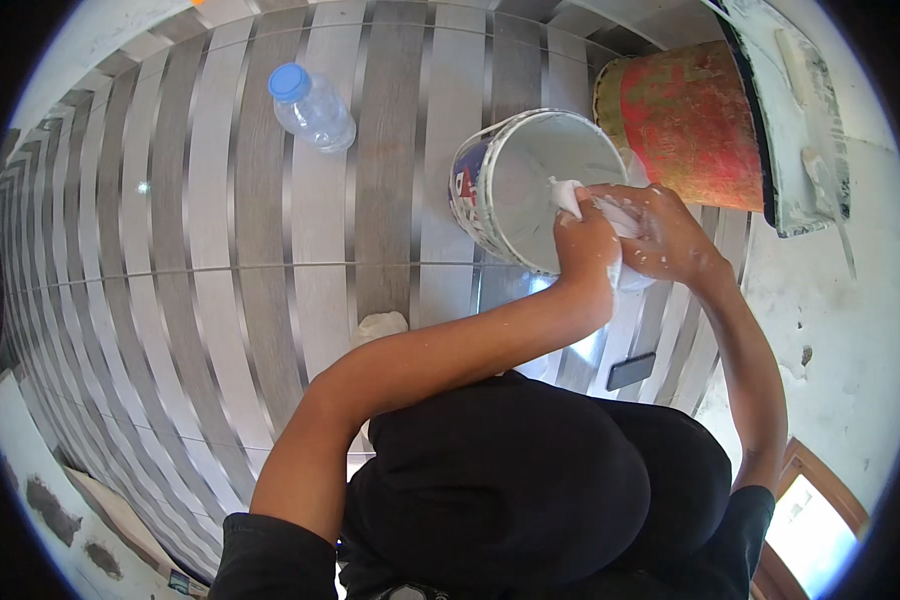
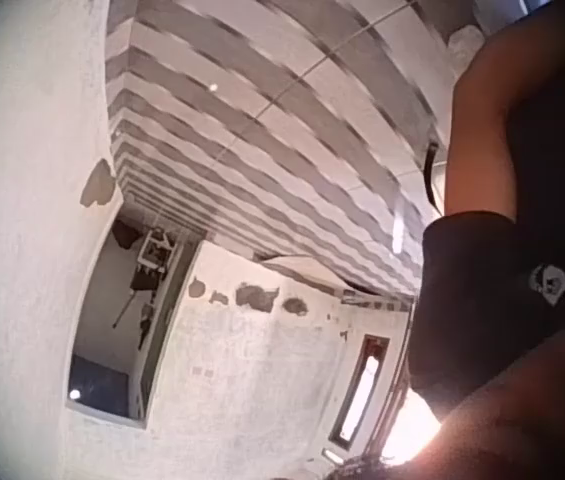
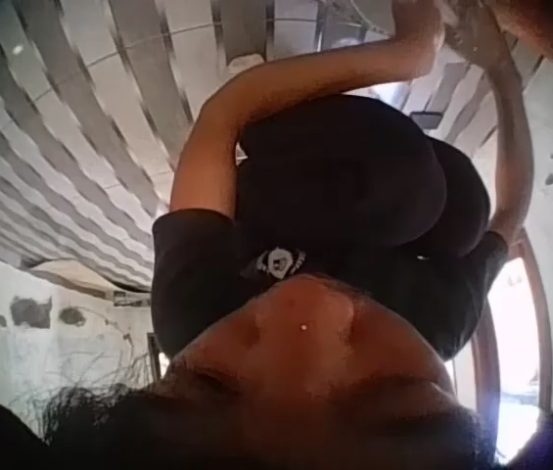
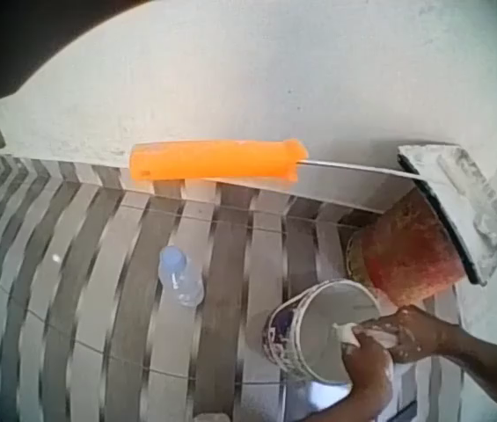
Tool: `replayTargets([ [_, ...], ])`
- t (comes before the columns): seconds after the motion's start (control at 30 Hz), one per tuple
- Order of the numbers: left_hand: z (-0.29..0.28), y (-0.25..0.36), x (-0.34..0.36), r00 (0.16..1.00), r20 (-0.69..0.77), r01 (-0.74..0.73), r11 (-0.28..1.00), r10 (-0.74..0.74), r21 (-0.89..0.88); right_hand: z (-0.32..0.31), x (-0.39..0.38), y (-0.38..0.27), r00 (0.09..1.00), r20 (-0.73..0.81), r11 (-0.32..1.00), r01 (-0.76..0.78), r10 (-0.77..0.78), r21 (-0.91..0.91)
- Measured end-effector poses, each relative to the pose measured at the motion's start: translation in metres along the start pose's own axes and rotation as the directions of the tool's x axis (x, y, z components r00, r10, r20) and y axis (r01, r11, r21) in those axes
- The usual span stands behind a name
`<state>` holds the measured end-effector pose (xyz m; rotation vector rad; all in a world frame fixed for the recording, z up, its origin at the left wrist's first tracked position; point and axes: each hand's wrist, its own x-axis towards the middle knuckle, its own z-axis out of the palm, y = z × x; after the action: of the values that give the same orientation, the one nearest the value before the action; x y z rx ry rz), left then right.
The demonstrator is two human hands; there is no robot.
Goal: Mixing wall filler/putty in a bucket and applying it to a wall area using a brush.
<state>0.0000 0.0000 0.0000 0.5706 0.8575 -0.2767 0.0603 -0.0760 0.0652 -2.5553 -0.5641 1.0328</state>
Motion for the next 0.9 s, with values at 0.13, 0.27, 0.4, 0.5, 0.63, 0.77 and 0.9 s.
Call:
replayTargets([
  [0.13,0.004,-0.005,0.0,0.996,-0.072,-0.051,0.999,0.051,-0.005,0.007,0.001,0.005,1.0,-0.016,0.985,0.008,-0.005,0.172],
  [0.27,0.007,-0.009,0.002,0.981,-0.116,-0.157,0.988,0.154,-0.017,0.008,0.006,0.004,1.0,0.002,0.96,0.026,-0.027,0.279],
  [0.4,0.01,-0.007,-0.006,0.98,-0.1,-0.174,0.985,0.172,-0.012,0.011,0.005,0.029,1.0,-0.014,0.931,0.017,-0.013,0.365],
  [0.5,0.007,-0.004,-0.009,0.992,-0.045,-0.124,0.988,0.12,-0.093,0.015,0.008,0.043,0.999,-0.008,0.899,0.039,-0.039,0.437],
  [0.63,-0.003,-0.01,-0.015,0.918,0.209,-0.345,0.939,0.337,0.001,0.011,0.002,0.045,0.993,-0.12,0.871,0.063,-0.005,0.487],
  [0.77,-0.012,-0.023,-0.02,0.798,0.323,-0.561,0.823,0.509,0.09,0.006,-0.002,0.053,0.992,-0.066,0.843,-0.057,0.108,0.535],
  [0.9,-0.014,-0.029,-0.022,0.796,0.358,-0.566,0.81,0.489,0.153,0.007,-0.003,0.045,0.992,-0.057,0.844,-0.066,0.114,0.532],
])
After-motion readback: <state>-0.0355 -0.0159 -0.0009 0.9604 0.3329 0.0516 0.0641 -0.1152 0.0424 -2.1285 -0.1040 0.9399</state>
